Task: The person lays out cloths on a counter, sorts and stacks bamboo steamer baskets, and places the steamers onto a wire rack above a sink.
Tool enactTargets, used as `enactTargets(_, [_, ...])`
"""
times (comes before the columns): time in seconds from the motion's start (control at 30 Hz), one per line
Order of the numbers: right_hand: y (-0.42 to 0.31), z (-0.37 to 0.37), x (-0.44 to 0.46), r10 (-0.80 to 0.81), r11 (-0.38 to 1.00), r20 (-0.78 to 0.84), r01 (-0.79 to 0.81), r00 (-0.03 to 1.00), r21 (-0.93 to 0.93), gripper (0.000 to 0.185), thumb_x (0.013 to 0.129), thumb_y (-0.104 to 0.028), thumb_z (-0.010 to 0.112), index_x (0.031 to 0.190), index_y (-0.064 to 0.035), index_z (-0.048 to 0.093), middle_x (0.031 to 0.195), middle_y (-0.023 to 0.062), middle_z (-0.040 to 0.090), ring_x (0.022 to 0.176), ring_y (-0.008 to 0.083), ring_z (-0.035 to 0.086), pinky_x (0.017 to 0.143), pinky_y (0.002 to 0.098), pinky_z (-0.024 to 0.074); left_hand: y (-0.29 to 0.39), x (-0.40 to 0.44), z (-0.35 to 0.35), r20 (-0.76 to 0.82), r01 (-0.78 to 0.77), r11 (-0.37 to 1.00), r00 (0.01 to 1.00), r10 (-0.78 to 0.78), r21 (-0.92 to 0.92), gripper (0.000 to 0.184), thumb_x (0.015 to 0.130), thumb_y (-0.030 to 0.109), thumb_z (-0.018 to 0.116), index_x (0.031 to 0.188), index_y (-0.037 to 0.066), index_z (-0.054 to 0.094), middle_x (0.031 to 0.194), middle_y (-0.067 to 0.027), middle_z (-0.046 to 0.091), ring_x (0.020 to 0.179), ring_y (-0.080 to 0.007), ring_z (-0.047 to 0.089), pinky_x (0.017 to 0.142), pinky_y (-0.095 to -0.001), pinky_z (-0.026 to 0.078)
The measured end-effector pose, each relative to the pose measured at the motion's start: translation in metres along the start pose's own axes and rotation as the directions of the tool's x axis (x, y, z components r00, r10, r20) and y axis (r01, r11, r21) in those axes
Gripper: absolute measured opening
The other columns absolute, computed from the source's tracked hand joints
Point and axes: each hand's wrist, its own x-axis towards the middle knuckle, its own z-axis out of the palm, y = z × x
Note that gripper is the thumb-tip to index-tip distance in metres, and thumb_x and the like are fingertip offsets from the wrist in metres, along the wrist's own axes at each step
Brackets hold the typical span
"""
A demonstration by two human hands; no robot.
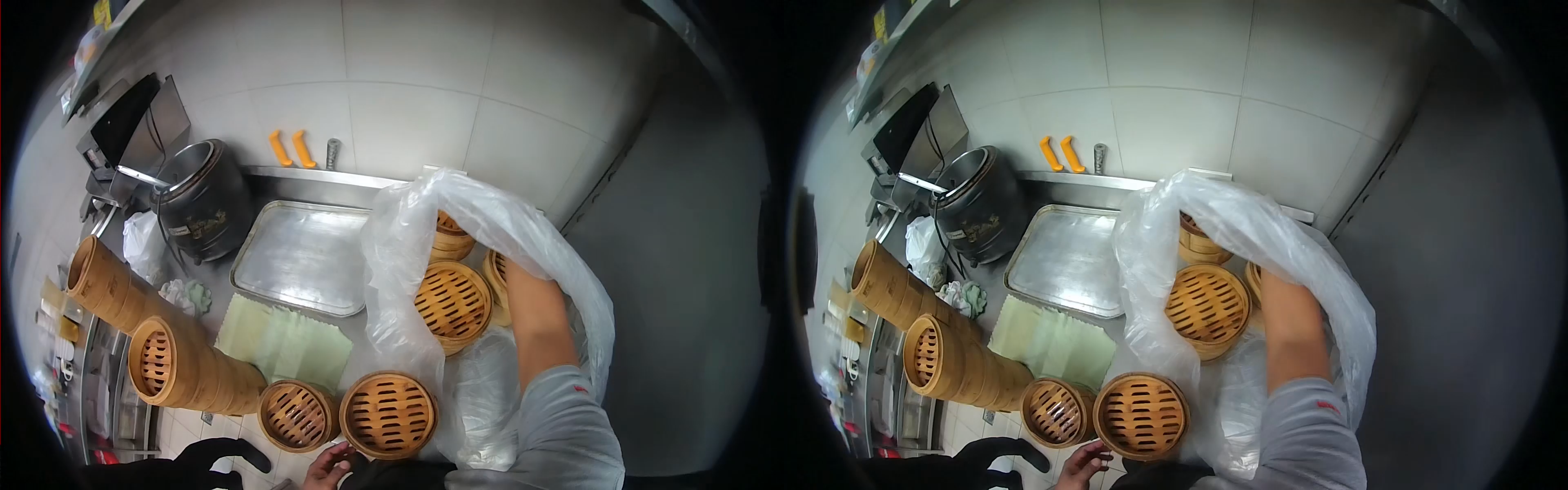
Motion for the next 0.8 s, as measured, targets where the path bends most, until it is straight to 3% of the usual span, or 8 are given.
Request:
enactTargets(0.1, [-0.01,-0.014,-0.015,0.04,0.997,0.04,-0.043,0.998,0.068,0.043,0.095,-0.03,0.055,0.125,0.0004,0.056,0.135,0.0192,0.053,0.116,0.0313,0.058,0.086,0.043,0.0554,0.0,0.003,0.008,0.094,-0.235,0.972,0.968,0.232,0.022,0.048,0.096,0.024,0.058,0.137,0.003,0.046,0.122,-0.0109,0.059,0.109,-0.0197,0.058,0.088,-0.0324,0.049])
enactTargets(0.17, [-0.017,-0.017,-0.027,0.064,0.994,0.054,-0.069,0.996,0.09,0.043,0.095,-0.03,0.055,0.125,0.0004,0.056,0.135,0.0194,0.053,0.117,0.0314,0.057,0.086,0.0433,0.0557,-0.005,0.002,0.002,0.116,-0.255,0.965,0.962,0.248,0.058,0.052,0.095,0.021,0.06,0.141,0.003,0.042,0.12,-0.0124,0.059,0.111,-0.0197,0.057,0.088,-0.0329,0.049])
enactTargets(0.23, [-0.024,-0.023,-0.036,0.08,0.99,0.068,-0.088,0.994,0.109,0.043,0.095,-0.03,0.055,0.126,0.0004,0.056,0.136,0.0195,0.052,0.117,0.0315,0.057,0.085,0.0435,0.056,0.003,-0.003,-0.001,-0.006,-0.092,0.953,0.995,0.098,0.288,0.056,0.093,0.017,0.064,0.142,0.004,0.041,0.119,-0.014,0.059,0.112,-0.0203,0.056,0.087,-0.0336,0.049])
enactTargets(0.43, [-0.049,-0.075,-0.054,0.12,0.975,0.149,-0.145,0.982,0.169,0.044,0.095,-0.03,0.054,0.126,0.0003,0.056,0.137,0.02,0.051,0.118,0.0317,0.057,0.085,0.0444,0.0567,-0.025,-0.007,-0.023,0.063,-0.149,0.962,0.988,0.138,0.229,0.062,0.092,0.018,0.066,0.145,0.006,0.036,0.125,-0.0145,0.058,0.115,-0.0247,0.056,0.092,-0.0376,0.049])
enactTargets(0.57, [-0.039,-0.095,-0.091,0.169,0.961,0.202,-0.207,0.965,0.185,0.044,0.095,-0.03,0.054,0.127,0.0003,0.056,0.138,0.0203,0.051,0.119,0.0319,0.056,0.084,0.0449,0.0572,-0.035,-0.01,-0.021,0.114,-0.185,0.946,0.981,0.16,0.267,0.061,0.089,0.018,0.07,0.141,0.005,0.04,0.126,-0.0095,0.055,0.114,-0.0187,0.055,0.089,-0.0324,0.047])
enactTargets(0.6, [-0.037,-0.094,-0.101,0.17,0.962,0.203,-0.207,0.964,0.177,0.044,0.095,-0.03,0.054,0.127,0.0003,0.056,0.138,0.0203,0.051,0.119,0.0319,0.056,0.084,0.0449,0.0572,-0.031,-0.011,-0.016,0.133,-0.208,0.944,0.975,0.178,0.257,0.067,0.091,0.028,0.067,0.143,0.002,0.036,0.13,-0.0113,0.051,0.116,-0.0193,0.053,0.091,-0.0325,0.047])
enactTargets(0.67, [-0.025,-0.088,-0.132,0.179,0.957,0.221,-0.222,0.959,0.185,0.039,0.09,-0.024,0.055,0.123,-0.0021,0.055,0.117,0.0228,0.062,0.086,0.0361,0.069,0.058,0.0473,0.0606,-0.042,-0.007,-0.014,0.17,-0.245,0.933,0.964,0.204,0.265,0.079,0.092,0.038,0.064,0.148,-0.001,0.025,0.139,-0.0153,0.04,0.123,-0.0244,0.047,0.093,-0.0369,0.046])
enactTargets(0.8, [-0.003,-0.064,-0.214,0.216,0.941,-0.011,-0.205,0.976,0.268,0.034,0.084,-0.015,0.051,0.114,0.0011,0.057,0.104,0.0247,0.062,0.077,0.0363,0.068,0.055,0.0482,0.0608,-0.044,0.012,-0.002,0.115,-0.339,0.913,0.94,0.321,0.225,0.082,0.094,0.041,0.059,0.151,-0.001,0.017,0.147,-0.0226,0.03,0.136,-0.0307,0.034,0.106,-0.0404,0.035])
